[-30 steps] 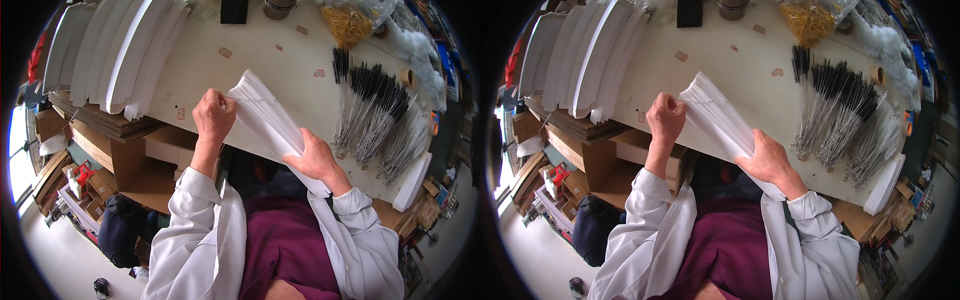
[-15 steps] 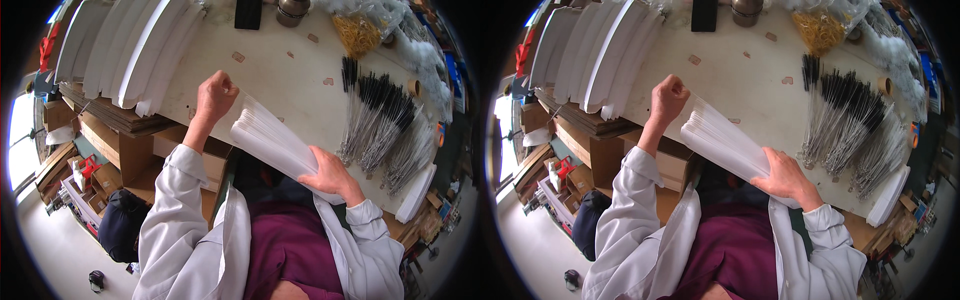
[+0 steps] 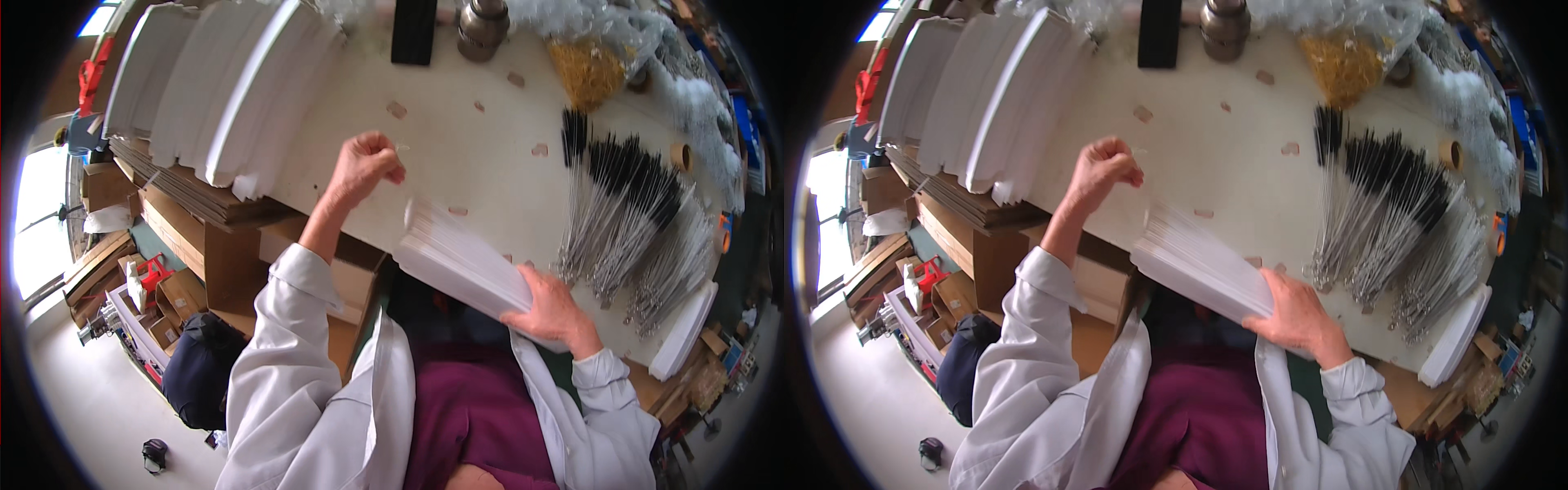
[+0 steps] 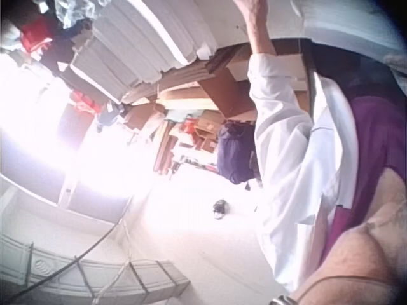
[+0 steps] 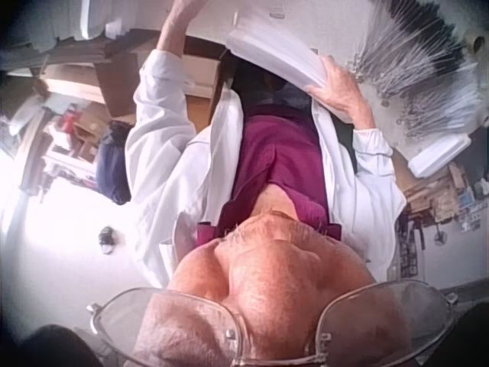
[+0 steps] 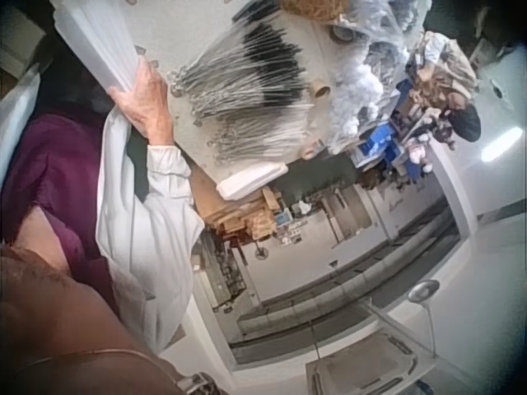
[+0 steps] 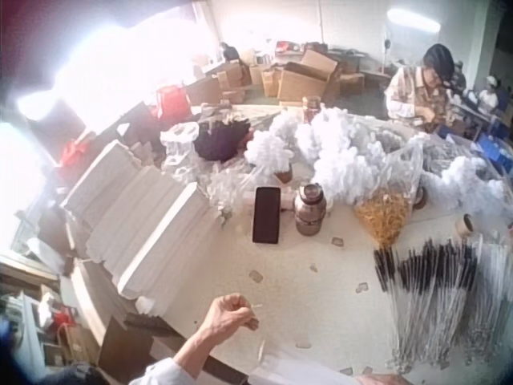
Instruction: The person packs white rectangular components into a cardboard shipping box by hand.
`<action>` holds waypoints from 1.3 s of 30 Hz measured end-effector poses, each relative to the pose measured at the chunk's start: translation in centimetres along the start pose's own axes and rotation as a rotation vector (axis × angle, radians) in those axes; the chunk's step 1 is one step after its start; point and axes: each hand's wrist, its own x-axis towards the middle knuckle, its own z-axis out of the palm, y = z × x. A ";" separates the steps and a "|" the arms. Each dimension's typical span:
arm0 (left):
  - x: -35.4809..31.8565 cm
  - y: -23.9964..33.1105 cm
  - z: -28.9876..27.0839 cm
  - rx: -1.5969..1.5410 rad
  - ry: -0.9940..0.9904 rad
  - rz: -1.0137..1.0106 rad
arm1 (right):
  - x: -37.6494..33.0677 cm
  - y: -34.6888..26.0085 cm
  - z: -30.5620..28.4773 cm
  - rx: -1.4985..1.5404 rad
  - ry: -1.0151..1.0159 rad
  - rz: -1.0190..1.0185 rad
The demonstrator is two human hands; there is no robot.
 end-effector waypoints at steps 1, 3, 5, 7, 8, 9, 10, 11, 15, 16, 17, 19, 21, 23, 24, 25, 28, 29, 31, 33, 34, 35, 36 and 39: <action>0.4 -1.3 -0.7 0.042 0.028 -0.004 | -0.1 0.1 0.3 0.026 0.001 0.018; 0.4 -2.2 -0.6 -0.079 0.108 -0.115 | 0.0 0.6 0.9 0.042 0.030 0.016; -0.1 -3.5 -0.7 -0.088 0.156 -0.134 | -0.1 1.3 1.9 0.042 0.126 0.086; -0.6 -4.0 -0.9 0.000 0.170 -0.173 | -0.1 2.0 2.6 0.024 0.210 0.091; -0.6 -4.0 -1.0 0.052 0.177 -0.181 | 0.2 2.3 2.8 0.010 0.279 0.114; -0.2 -3.9 -1.4 0.058 0.184 -0.167 | 0.7 2.6 2.8 0.010 0.289 0.100; 0.1 -3.6 -1.5 0.053 0.185 -0.177 | 0.9 2.9 2.9 -0.047 0.358 0.114; 0.4 -3.4 -1.6 0.047 0.185 -0.189 | 1.2 3.1 3.0 -0.103 0.425 0.130; 4.2 -1.0 -3.0 0.026 0.219 -0.161 | 3.3 2.8 2.8 -0.104 0.487 0.190; 5.6 -0.3 -3.3 0.013 0.241 -0.146 | 3.7 2.7 3.0 -0.093 0.470 0.244; 6.9 0.4 -3.8 0.000 0.267 -0.130 | 4.0 2.5 3.3 -0.082 0.450 0.296; 10.0 1.8 -4.9 -0.033 0.322 -0.086 | 4.2 2.8 4.2 -0.092 0.469 0.290; 12.6 3.8 -5.9 -0.067 0.389 -0.039 | 4.2 2.8 5.0 -0.098 0.487 0.294; 14.7 4.9 -7.3 -0.033 0.462 0.048 | 4.3 2.6 5.2 -0.102 0.501 0.273; 15.2 5.1 -7.6 0.009 0.503 0.096 | 4.4 2.5 5.2 -0.101 0.498 0.274; 15.5 5.1 -7.1 0.010 0.495 0.094 | 4.4 2.5 5.2 -0.100 0.486 0.290; 15.6 4.0 -6.5 0.219 0.526 0.022 | 4.2 2.7 5.6 -0.107 0.490 0.290; 15.3 2.5 -6.8 0.446 0.592 0.165 | 4.3 2.7 5.8 -0.119 0.507 0.270; 14.3 0.8 -4.1 0.680 0.647 0.306 | 4.2 2.9 5.9 -0.102 0.537 0.277; 11.8 0.1 -2.3 0.727 0.618 0.313 | 4.4 3.1 5.9 -0.041 0.569 0.262; 10.6 -1.1 -1.0 0.652 0.570 0.304 | 4.6 3.6 6.2 0.006 0.578 0.290; 9.1 -2.5 -0.7 0.726 0.621 0.380 | 4.7 3.4 6.4 0.017 0.562 0.277; 7.6 -4.2 -1.0 0.736 0.640 0.414 | 5.1 3.1 6.5 0.025 0.547 0.249; 3.8 -8.3 1.7 0.923 0.559 0.457 | 5.4 3.2 7.1 -0.062 0.658 0.180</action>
